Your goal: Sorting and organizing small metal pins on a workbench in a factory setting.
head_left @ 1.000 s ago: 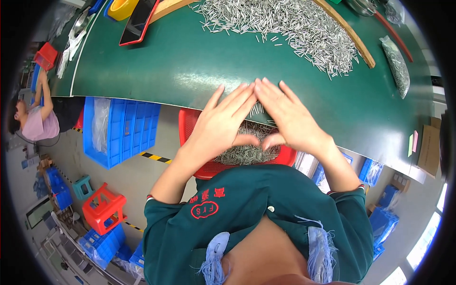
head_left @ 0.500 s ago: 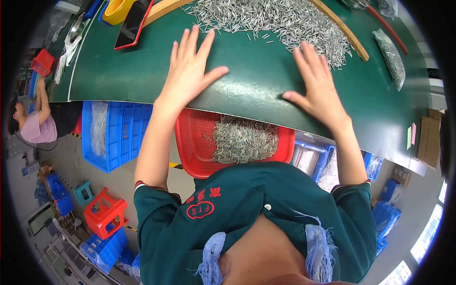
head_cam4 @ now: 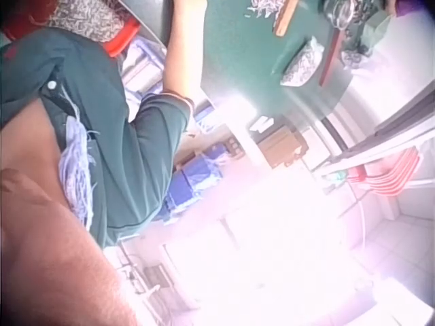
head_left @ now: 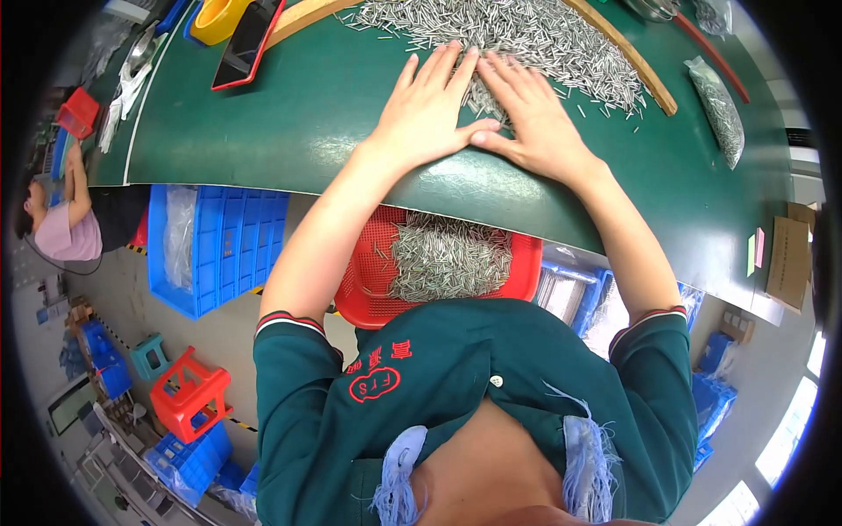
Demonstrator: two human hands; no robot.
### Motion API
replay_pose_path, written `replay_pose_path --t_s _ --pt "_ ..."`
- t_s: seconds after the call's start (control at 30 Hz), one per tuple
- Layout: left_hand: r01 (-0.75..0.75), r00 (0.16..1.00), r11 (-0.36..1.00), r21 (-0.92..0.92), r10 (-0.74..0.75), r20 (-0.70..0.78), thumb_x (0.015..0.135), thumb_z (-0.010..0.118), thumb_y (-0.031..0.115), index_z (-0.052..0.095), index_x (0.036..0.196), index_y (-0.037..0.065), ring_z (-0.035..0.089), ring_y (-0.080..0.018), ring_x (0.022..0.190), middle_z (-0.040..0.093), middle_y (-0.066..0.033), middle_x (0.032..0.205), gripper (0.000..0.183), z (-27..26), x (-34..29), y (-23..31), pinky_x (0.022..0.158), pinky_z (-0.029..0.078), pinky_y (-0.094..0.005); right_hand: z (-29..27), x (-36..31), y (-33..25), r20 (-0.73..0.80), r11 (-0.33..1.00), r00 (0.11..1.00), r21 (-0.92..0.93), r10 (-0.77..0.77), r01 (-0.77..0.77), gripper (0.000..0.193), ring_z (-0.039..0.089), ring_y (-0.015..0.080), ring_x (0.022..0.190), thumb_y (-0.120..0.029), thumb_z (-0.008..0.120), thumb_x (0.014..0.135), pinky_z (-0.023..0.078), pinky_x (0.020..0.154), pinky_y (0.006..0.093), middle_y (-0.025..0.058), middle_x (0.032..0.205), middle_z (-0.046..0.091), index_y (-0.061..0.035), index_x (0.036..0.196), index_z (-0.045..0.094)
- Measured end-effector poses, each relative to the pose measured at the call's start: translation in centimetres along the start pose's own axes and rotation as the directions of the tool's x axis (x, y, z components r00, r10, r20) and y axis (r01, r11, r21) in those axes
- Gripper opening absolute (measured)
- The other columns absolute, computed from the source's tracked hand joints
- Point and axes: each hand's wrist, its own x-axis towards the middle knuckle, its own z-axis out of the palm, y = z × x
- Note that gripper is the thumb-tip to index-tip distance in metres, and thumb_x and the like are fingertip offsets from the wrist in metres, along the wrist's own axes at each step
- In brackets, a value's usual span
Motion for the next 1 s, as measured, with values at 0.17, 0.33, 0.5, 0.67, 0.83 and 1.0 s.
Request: replay_pose_path --t_s 0.17,0.33,0.5,0.67,0.83,1.0 --pt "0.225 0.973 0.974 -0.009 -0.225 -0.046 0.085 0.064 0.062 0.030 0.149 -0.009 0.030 -0.0374 0.147 0.034 -0.0270 0.155 0.102 -1.9 -3.7 2.3 0.120 0.022 -0.0524 0.3 1.9 -1.9 0.070 0.970 0.978 0.160 -0.198 0.185 0.099 0.029 0.0362 0.148 -0.067 0.062 0.084 0.018 0.122 0.0514 0.0203 0.157 0.035 -0.0060 0.155 0.029" --pt "0.276 0.960 0.961 0.016 -0.275 -0.045 0.087 0.063 0.060 0.026 0.152 -0.006 0.025 -0.0404 0.148 0.027 -0.0281 0.158 0.100 -2.6 -5.9 3.3 0.120 0.022 -0.0523 -0.6 1.4 -2.4 0.005 0.942 0.967 0.225 -0.257 0.249 0.098 0.027 0.0350 0.149 -0.066 0.064 0.082 0.015 0.122 0.0542 0.0177 0.158 0.034 -0.0115 0.156 0.031" --pt "0.108 0.985 0.993 -0.036 -0.102 0.136 0.095 0.058 0.047 0.037 0.155 0.020 0.024 -0.0343 0.150 0.028 -0.0105 0.163 0.069 -4.2 -6.9 3.6 0.119 0.021 -0.0552 -3.2 -4.8 -3.7 0.163 0.989 0.981 0.117 -0.105 0.087 0.094 0.020 0.0344 0.152 -0.071 0.059 0.082 0.010 0.121 0.0595 0.0133 0.162 0.029 -0.0151 0.154 0.037" --pt "-0.052 0.982 0.998 -0.022 0.055 0.181 0.094 0.058 0.051 0.041 0.152 0.025 0.025 -0.0339 0.150 0.029 -0.0071 0.162 0.067 -4.4 -5.1 2.4 0.119 0.017 -0.0601 -4.0 -5.6 -3.7 0.249 0.994 0.964 -0.026 -0.093 0.103 0.086 0.024 0.0314 0.151 -0.072 0.056 0.083 0.009 0.121 0.0610 0.0090 0.160 0.034 -0.0203 0.151 0.044" --pt "0.011 0.987 0.999 0.053 -0.019 0.158 0.084 0.063 0.067 0.039 0.153 0.021 0.023 -0.0341 0.150 0.028 -0.0100 0.163 0.087 -4.0 -3.7 0.8 0.119 0.011 -0.0625 -4.9 -4.9 -1.2 0.165 0.980 0.986 -0.198 0.010 0.023 0.083 0.026 0.0292 0.150 -0.068 0.060 0.084 0.008 0.121 0.0610 0.0037 0.160 0.035 -0.0237 0.152 0.042" --pt "0.159 0.982 0.980 0.119 -0.169 0.080 0.077 0.065 0.072 0.041 0.151 0.011 0.020 -0.0361 0.151 0.027 -0.0168 0.162 0.099 -5.1 -6.2 -0.4 0.117 0.011 -0.0671 -6.2 -10.4 5.6 -0.122 0.925 0.959 -0.257 0.257 -0.281 0.090 0.018 0.0353 0.152 -0.068 0.062 0.083 0.007 0.121 0.0593 0.0170 0.163 0.024 -0.0237 0.156 0.034"
